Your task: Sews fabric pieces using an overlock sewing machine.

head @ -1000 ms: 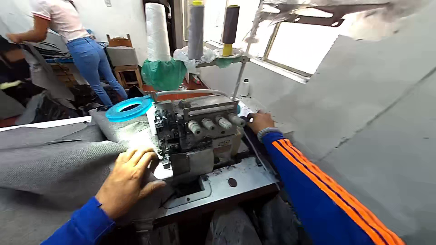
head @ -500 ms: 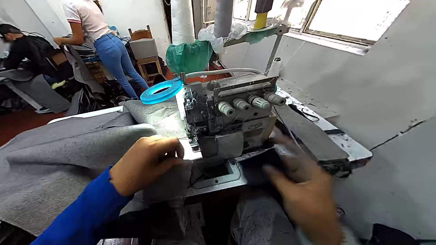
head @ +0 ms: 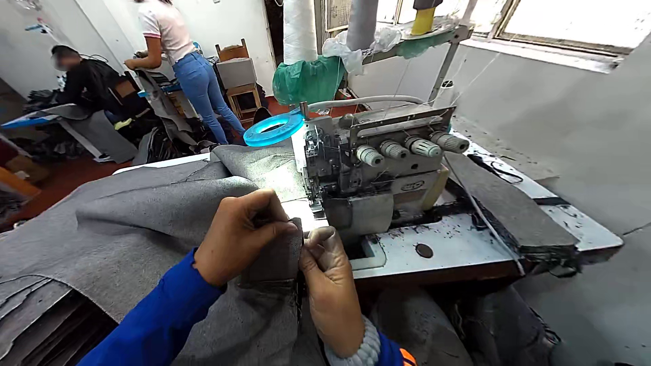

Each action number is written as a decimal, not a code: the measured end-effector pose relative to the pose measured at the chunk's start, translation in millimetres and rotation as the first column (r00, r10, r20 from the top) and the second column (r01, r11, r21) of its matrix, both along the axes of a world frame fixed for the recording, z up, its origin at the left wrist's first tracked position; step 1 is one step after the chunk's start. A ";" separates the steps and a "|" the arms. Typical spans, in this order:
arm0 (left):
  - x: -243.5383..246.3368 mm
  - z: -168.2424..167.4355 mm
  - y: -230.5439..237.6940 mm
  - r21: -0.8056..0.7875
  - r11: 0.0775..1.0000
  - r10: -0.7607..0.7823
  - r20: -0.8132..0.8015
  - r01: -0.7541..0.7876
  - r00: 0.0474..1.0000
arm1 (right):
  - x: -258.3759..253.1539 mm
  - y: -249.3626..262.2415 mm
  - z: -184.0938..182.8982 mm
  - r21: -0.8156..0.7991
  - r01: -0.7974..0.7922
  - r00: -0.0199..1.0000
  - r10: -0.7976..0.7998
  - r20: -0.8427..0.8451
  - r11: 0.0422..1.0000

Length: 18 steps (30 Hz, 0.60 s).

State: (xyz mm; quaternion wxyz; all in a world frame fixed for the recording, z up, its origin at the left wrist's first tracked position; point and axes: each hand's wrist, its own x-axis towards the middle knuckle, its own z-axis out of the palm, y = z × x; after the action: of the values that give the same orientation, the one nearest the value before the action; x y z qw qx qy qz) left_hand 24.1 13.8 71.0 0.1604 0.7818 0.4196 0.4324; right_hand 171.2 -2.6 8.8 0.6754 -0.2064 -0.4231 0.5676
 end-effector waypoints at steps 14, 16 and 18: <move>18.7 -23.8 21.8 0.322 0.943 0.192 -0.316 -0.085 0.929 | 35.1 -46.7 -54.0 -0.059 -0.392 0.823 0.379 0.423 0.918; 19.0 -56.5 31.4 0.427 0.875 0.348 -0.226 -0.229 0.910 | 38.7 -33.5 -69.5 -0.132 -0.416 0.816 0.434 0.381 0.900; 26.3 -63.4 26.8 0.578 0.768 0.497 -0.264 -0.277 0.827 | 41.1 -28.8 -79.6 -0.129 -0.410 0.818 0.427 0.386 0.903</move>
State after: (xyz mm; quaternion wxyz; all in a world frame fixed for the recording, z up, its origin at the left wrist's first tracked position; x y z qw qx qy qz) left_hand 50.3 40.6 7.6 -0.2396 0.7604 0.4670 0.3824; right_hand 212.2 -31.5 -70.9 0.4272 -0.2351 -0.5772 0.6550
